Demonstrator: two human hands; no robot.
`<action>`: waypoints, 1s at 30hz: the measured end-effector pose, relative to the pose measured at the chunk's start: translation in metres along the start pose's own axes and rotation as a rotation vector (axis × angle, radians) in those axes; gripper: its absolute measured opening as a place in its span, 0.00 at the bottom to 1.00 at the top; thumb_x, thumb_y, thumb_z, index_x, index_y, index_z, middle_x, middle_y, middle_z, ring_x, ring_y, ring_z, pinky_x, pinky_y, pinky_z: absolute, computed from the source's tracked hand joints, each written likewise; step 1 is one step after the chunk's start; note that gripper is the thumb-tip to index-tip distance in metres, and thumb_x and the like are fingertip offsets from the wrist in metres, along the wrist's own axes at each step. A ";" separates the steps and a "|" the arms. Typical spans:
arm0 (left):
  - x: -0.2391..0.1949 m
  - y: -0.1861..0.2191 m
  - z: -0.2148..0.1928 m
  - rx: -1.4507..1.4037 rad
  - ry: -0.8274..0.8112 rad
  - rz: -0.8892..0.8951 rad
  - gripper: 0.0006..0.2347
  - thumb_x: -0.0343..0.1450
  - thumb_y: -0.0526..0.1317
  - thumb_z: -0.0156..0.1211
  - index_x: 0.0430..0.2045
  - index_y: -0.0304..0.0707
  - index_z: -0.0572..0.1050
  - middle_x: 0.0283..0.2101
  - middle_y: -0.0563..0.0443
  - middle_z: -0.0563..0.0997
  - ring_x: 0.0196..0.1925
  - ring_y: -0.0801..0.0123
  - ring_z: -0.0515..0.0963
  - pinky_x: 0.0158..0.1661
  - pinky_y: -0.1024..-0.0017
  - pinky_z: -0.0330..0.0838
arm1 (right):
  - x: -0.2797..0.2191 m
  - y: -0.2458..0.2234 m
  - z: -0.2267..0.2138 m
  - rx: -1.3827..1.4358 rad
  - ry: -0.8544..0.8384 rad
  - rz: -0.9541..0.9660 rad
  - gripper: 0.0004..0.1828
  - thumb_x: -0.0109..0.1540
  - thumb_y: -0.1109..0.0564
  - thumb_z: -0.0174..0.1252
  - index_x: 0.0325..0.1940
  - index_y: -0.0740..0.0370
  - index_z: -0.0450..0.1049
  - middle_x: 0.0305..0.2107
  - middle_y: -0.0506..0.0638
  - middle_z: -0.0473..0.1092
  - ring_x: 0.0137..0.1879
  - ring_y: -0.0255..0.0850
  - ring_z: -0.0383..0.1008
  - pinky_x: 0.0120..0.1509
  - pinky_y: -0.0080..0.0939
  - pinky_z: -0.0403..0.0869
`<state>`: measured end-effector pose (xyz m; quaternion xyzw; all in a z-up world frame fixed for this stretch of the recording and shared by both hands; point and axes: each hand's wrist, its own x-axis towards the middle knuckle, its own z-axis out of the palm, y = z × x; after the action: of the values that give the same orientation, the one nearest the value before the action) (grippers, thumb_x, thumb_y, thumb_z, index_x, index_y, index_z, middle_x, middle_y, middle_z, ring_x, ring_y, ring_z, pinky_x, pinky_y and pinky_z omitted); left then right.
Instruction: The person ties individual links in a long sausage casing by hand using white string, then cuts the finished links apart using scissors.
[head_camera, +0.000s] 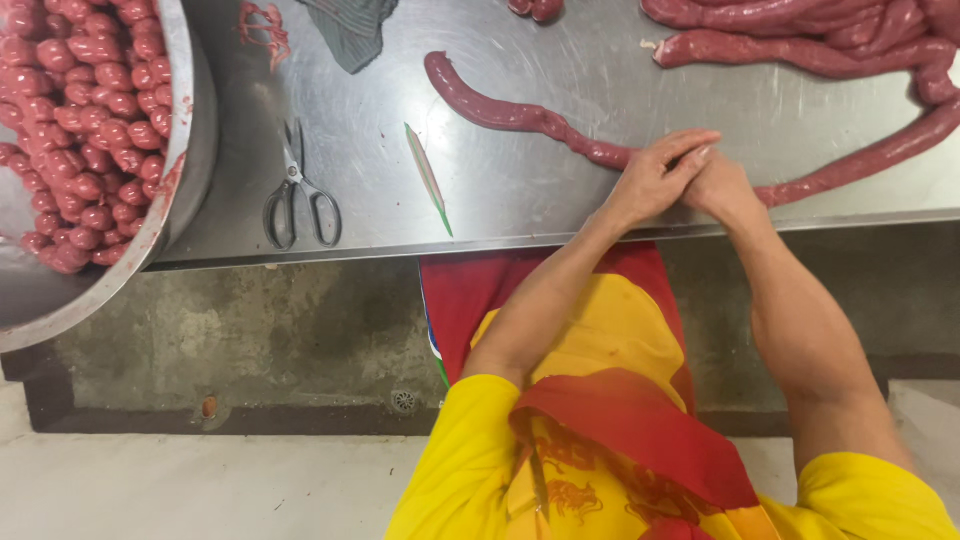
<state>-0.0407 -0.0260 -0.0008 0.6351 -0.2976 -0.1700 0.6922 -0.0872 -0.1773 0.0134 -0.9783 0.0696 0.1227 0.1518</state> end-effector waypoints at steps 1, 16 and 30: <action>0.001 -0.006 -0.001 -0.008 -0.007 -0.002 0.14 0.77 0.40 0.59 0.58 0.40 0.78 0.59 0.44 0.81 0.67 0.63 0.76 0.72 0.66 0.66 | 0.004 0.005 -0.008 0.057 -0.063 0.050 0.21 0.65 0.42 0.53 0.47 0.59 0.80 0.40 0.66 0.77 0.48 0.65 0.77 0.48 0.62 0.73; 0.056 0.014 -0.293 -0.215 0.754 -0.248 0.21 0.76 0.48 0.55 0.53 0.25 0.75 0.53 0.43 0.81 0.54 0.60 0.82 0.55 0.68 0.77 | -0.072 0.035 -0.109 -0.071 -0.066 -0.036 0.32 0.57 0.27 0.60 0.41 0.58 0.76 0.32 0.61 0.76 0.43 0.63 0.76 0.46 0.61 0.73; 0.068 -0.006 0.141 0.256 0.216 0.161 0.17 0.72 0.42 0.59 0.55 0.38 0.76 0.62 0.40 0.76 0.70 0.49 0.70 0.72 0.56 0.62 | -0.039 0.128 -0.058 -0.137 0.120 0.003 0.18 0.66 0.47 0.52 0.52 0.53 0.81 0.43 0.65 0.76 0.51 0.62 0.77 0.52 0.62 0.74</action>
<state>-0.0766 -0.1777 0.0088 0.7067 -0.2905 -0.0056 0.6451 -0.1341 -0.3125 0.0412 -0.9919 0.0716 0.0687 0.0797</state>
